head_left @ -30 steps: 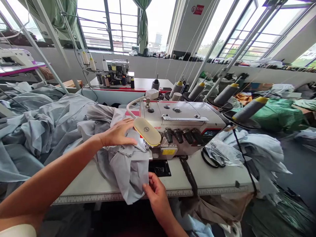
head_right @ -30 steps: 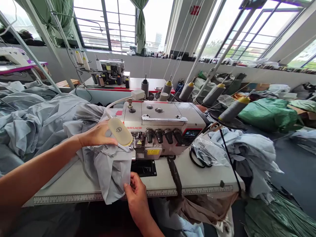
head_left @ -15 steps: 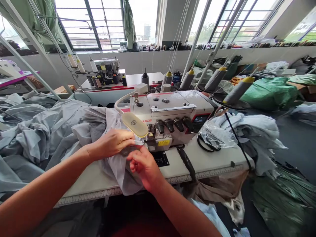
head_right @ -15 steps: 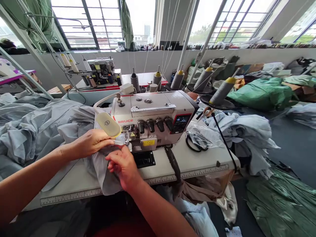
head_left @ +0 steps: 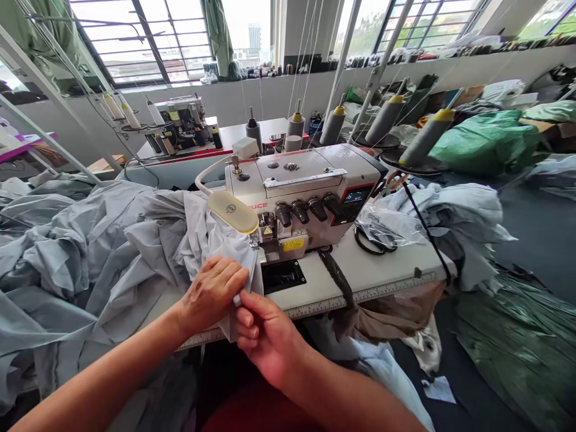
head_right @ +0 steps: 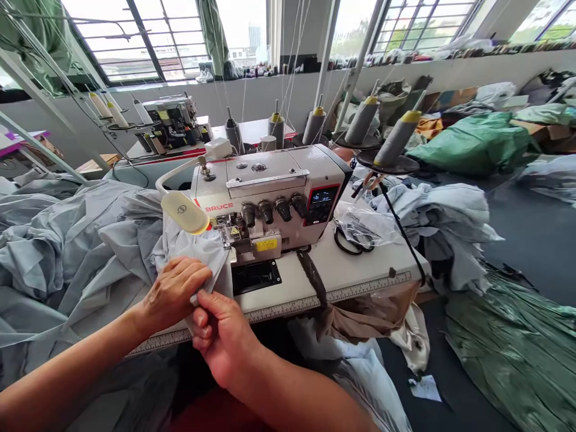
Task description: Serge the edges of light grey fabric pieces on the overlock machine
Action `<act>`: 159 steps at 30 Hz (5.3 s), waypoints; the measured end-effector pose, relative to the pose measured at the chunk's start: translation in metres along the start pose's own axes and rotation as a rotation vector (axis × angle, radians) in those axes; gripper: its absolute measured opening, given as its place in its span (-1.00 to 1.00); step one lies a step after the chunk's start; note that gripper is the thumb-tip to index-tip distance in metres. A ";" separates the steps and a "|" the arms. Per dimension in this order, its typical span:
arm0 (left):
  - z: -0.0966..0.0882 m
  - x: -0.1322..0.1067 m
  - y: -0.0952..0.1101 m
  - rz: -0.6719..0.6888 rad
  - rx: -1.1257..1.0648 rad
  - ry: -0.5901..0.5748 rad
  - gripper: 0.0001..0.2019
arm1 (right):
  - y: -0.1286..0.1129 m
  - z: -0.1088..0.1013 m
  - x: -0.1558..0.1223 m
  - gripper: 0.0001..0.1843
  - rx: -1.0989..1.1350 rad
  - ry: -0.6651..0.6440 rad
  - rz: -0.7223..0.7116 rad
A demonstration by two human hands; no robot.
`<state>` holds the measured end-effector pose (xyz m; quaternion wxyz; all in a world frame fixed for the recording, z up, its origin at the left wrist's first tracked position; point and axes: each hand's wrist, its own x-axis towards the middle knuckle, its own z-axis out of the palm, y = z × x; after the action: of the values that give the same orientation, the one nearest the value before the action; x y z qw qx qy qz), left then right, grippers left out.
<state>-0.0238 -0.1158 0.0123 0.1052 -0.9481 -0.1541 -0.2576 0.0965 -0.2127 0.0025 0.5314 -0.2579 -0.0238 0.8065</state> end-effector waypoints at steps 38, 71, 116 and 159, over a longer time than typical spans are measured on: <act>-0.005 0.026 -0.020 -0.403 -0.546 -0.297 -0.73 | -0.022 -0.065 0.047 -0.73 -0.679 0.268 -0.537; 0.016 0.017 0.001 -0.069 -0.074 -0.082 -0.73 | -0.019 -0.062 0.045 -0.64 -0.869 0.274 -0.619; 0.019 -0.001 -0.028 -0.458 -0.692 -0.109 -0.90 | -0.041 -0.077 -0.036 -0.80 -2.036 -0.447 -0.798; 0.029 0.001 0.014 -0.208 -0.401 0.094 -0.86 | -0.018 -0.064 0.034 -0.71 -0.764 0.179 -0.514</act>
<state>-0.0051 -0.1205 -0.0129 -0.1053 -0.9160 -0.1915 -0.3366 0.1300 -0.1904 -0.0606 0.5810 -0.4895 -0.3360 0.5567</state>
